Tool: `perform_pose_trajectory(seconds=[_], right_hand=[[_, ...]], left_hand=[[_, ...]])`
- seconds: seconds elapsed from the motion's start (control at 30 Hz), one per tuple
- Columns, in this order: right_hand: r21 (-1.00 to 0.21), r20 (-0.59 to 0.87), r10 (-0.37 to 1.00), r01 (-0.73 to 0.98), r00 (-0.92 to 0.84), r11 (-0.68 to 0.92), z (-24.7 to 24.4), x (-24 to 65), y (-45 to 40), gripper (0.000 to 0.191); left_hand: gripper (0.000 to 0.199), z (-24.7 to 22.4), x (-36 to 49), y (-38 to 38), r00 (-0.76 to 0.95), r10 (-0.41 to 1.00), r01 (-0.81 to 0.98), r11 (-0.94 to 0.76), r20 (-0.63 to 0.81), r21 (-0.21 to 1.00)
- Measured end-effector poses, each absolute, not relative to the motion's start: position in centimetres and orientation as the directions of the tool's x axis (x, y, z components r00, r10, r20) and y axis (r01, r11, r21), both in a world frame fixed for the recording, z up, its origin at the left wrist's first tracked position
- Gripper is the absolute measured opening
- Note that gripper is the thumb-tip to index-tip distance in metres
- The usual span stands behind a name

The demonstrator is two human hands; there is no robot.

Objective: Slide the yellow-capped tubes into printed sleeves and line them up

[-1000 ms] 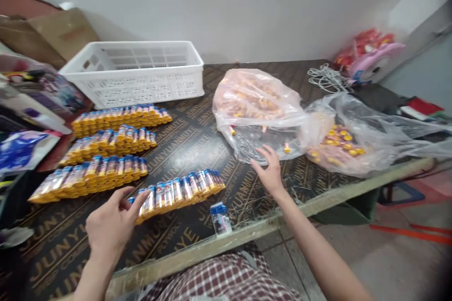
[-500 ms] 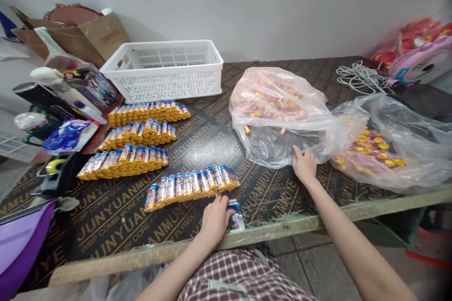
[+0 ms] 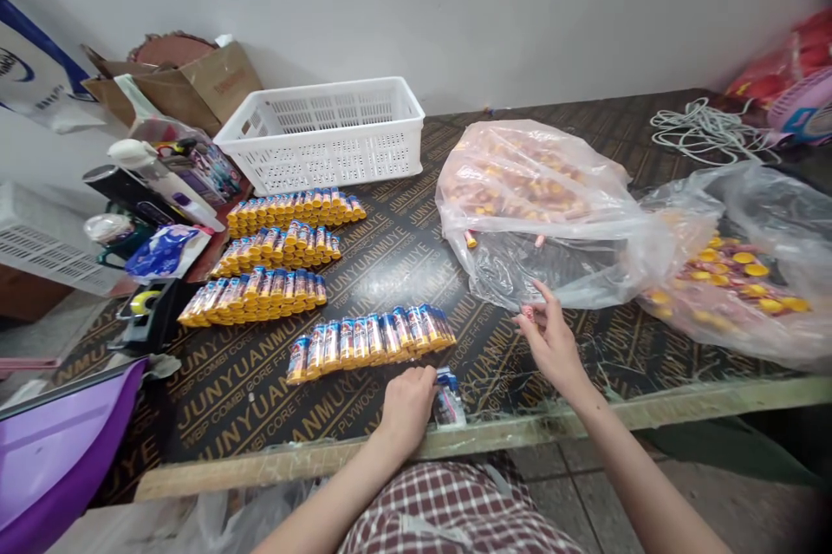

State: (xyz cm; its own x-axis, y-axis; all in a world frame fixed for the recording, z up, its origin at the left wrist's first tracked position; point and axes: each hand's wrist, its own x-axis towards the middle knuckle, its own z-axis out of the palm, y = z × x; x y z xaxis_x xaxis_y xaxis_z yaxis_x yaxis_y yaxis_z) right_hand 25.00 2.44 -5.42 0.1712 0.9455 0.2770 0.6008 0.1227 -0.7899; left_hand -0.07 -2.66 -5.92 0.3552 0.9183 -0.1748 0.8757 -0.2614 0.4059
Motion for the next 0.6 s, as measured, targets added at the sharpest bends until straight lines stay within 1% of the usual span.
perform_pose_trajectory(seconds=[0.07, 0.1, 0.17, 0.2, 0.27, 0.33, 0.4, 0.47, 0.5, 0.6], right_hand=[[-0.822, 0.260, 0.954, 0.552, 0.148, 0.138, -4.6, 24.1, 2.0, 0.057], [-0.837, 0.259, 0.955, 0.527, 0.143, 0.148, -4.1, 23.6, 1.8, 0.056], [-0.865, 0.269, 0.950, 0.474, 0.155, 0.167, -3.1, 22.7, 1.3, 0.047], [-0.876, 0.282, 0.944, 0.448, 0.169, 0.181, -2.5, 22.2, 1.0, 0.039], [-0.879, 0.329, 0.926, 0.417, 0.187, 0.229, -1.5, 21.3, 0.4, 0.022], [-0.863, 0.387, 0.905, 0.415, 0.176, 0.289, -0.4, 20.3, -0.1, 0.012], [-0.856, 0.413, 0.898, 0.403, 0.154, 0.324, 0.4, 19.4, -0.6, 0.013], [-0.868, 0.400, 0.906, 0.376, 0.139, 0.325, 1.0, 18.6, -1.1, 0.018], [-0.875, 0.389, 0.912, 0.363, 0.131, 0.321, 1.2, 18.2, -1.3, 0.021], [-0.879, 0.380, 0.919, 0.352, 0.107, 0.323, 1.1, 17.4, -1.9, 0.024]], left_hand=[[0.012, -5.6, -0.1, -2.9, 0.372, 0.925, 0.845, -0.299, -0.085, 0.444], [0.011, -5.4, -0.2, -3.1, 0.372, 0.927, 0.819, -0.309, -0.038, 0.483], [0.009, -4.5, -0.3, -3.1, 0.333, 0.943, 0.743, -0.268, 0.009, 0.613], [0.009, -3.9, -0.4, -3.0, 0.299, 0.954, 0.683, -0.213, -0.001, 0.699], [0.012, -2.6, -0.7, -2.5, 0.206, 0.977, 0.508, -0.052, -0.063, 0.860], [0.015, -1.3, -1.1, -1.6, 0.110, 0.984, 0.279, 0.106, -0.141, 0.954], [0.021, -0.2, -1.6, -0.6, 0.047, 0.976, 0.048, 0.210, -0.213, 0.976], [0.030, 0.5, -2.1, 0.3, 0.026, 0.963, -0.131, 0.269, -0.268, 0.954], [0.031, 0.7, -2.2, 0.7, 0.017, 0.958, -0.196, 0.285, -0.287, 0.938], [0.025, 1.0, -2.5, 1.4, -0.035, 0.940, -0.334, 0.310, -0.340, 0.890]])
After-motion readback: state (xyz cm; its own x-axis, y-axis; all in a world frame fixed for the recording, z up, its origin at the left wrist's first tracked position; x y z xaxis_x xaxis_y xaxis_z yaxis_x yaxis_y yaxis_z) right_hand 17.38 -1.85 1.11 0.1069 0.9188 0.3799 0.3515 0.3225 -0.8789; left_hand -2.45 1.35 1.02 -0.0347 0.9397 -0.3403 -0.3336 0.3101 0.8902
